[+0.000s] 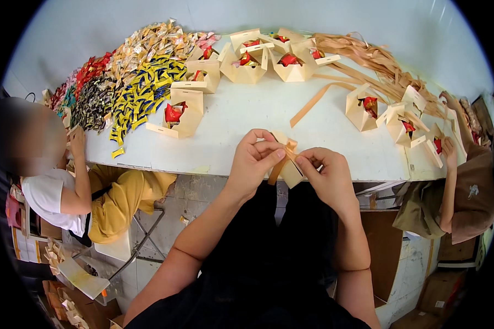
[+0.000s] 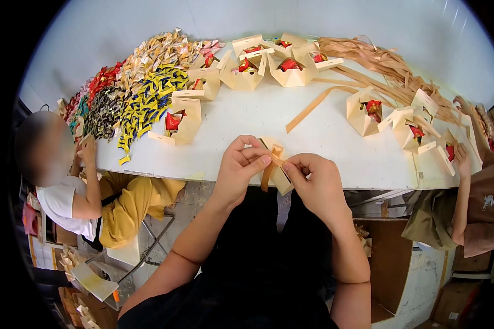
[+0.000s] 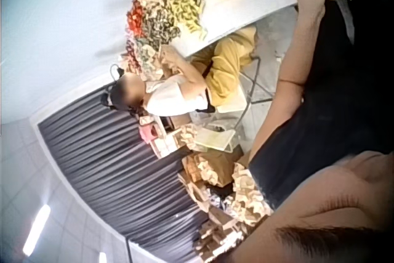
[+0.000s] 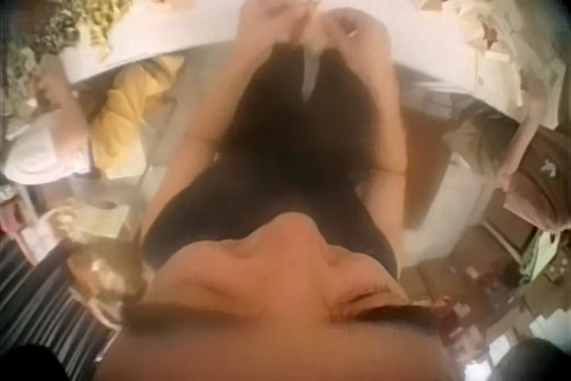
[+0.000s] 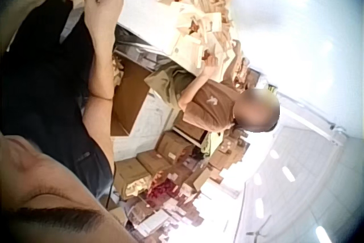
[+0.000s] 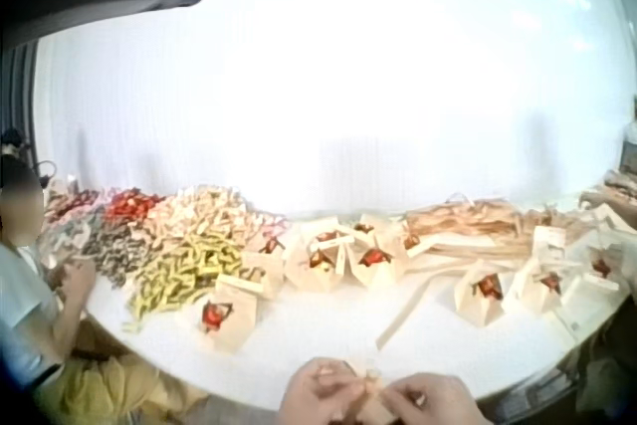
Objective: The person assembles small wooden gift boxes by inserting a wrapped item into the base and securing it with a ribbon. They pick up a box, place a wrapped item inside, and then tie a ribbon around the box to close it. The finished boxes are placed on the table.
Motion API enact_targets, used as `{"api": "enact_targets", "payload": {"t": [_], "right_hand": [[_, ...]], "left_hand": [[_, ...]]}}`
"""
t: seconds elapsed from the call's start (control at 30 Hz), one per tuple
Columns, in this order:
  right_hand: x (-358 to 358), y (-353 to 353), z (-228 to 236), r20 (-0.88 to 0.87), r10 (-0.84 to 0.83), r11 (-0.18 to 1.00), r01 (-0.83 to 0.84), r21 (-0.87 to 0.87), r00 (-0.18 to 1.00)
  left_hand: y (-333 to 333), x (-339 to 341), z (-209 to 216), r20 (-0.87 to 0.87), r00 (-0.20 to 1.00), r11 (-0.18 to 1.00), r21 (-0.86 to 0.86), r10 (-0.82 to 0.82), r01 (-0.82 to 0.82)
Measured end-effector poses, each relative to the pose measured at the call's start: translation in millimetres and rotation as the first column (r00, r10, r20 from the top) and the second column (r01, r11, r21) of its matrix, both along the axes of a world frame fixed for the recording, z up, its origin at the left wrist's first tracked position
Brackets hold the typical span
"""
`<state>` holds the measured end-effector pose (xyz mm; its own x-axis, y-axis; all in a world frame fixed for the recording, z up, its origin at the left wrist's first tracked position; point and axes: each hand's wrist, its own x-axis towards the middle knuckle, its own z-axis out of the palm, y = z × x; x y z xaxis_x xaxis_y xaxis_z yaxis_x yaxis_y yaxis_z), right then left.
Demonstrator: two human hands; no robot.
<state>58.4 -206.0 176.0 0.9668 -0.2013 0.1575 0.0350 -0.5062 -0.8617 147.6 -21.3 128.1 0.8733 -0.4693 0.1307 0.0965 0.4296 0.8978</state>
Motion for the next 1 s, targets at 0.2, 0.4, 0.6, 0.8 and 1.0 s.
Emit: {"api": "enact_targets", "payload": {"t": [0.2, 0.4, 0.6, 0.8, 1.0], "right_hand": [[10.0, 3.4, -5.9, 0.134, 0.137, 0.99, -0.131, -0.055, 0.981], [12.6, 15.4, -37.1, 0.199, 0.05, 0.995, -0.067, 0.079, 0.979], [17.9, 32.1, -68.8, 0.266, -0.138, 0.92, 0.024, 0.391, 0.954], [2.5, 20.3, -71.4, 0.316, -0.054, 0.888, -0.099, 0.449, 0.947], [-26.6, 2.5, -79.5, 0.325, -0.282, 0.84, 0.069, 0.539, 0.903]], "left_hand": [[-1.1, -12.2, -3.3, 0.354, 0.931, 0.976, 0.158, 0.087, -0.151], [-7.8, -26.2, 7.1, 0.331, 0.919, 0.933, 0.209, 0.215, -0.293], [0.5, -15.3, -16.0, 0.241, 0.97, 0.976, 0.207, 0.02, -0.072], [-6.3, -23.2, -28.6, 0.143, 0.985, 0.988, 0.102, 0.1, -0.116], [-7.6, -22.2, -36.0, 0.212, 0.946, 0.958, 0.095, 0.245, -0.269]]}}
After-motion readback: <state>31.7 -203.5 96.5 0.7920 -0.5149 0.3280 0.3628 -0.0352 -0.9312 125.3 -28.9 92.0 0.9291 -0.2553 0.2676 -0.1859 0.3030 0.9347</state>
